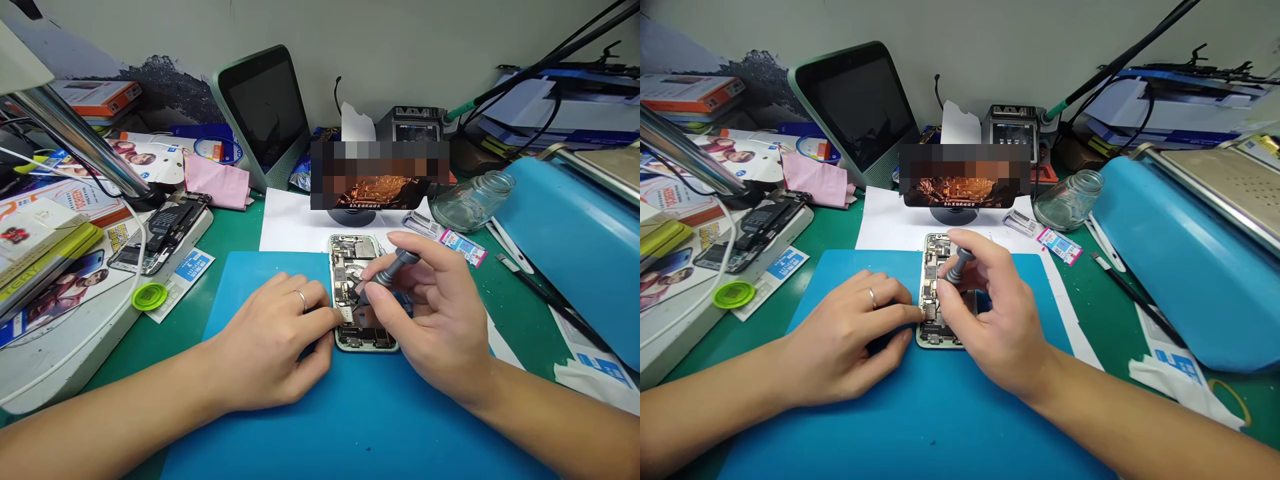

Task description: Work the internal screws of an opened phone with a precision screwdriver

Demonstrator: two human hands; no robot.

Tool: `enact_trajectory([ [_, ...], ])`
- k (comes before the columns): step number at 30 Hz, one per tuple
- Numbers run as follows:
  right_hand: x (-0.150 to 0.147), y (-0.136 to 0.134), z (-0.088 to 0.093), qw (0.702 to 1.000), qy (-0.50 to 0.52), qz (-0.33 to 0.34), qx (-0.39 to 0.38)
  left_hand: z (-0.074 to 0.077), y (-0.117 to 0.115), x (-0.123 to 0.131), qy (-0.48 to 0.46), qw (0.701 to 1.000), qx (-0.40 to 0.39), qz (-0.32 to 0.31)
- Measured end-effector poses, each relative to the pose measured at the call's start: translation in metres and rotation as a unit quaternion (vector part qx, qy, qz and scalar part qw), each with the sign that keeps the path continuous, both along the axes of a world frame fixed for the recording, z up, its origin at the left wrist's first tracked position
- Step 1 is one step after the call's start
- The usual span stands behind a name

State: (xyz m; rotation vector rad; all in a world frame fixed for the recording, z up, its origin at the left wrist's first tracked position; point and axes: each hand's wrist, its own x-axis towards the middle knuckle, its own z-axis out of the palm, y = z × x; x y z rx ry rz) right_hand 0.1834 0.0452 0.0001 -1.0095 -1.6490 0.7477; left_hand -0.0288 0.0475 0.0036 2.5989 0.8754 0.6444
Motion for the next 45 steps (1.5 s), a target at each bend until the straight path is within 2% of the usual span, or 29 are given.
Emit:
enact_trajectory([
  [8, 0.000, -0.001, 0.001, 1.000, 0.008, 0.026, 0.015, -0.002, 0.003, 0.000, 0.011, 1.000, -0.013, 0.005],
  [16, 0.001, -0.001, 0.000, 0.999, -0.001, 0.038, 0.039, -0.011, 0.003, -0.003, 0.026, 0.999, 0.023, 0.037],
  [27, 0.002, -0.002, 0.000, 0.997, 0.000, 0.037, 0.061, -0.008, 0.004, -0.002, 0.025, 0.998, 0.048, 0.010],
  [45, 0.001, -0.002, 0.000, 0.994, 0.000, 0.045, 0.104, -0.004, 0.006, -0.001, 0.007, 1.000, -0.021, -0.007],
])
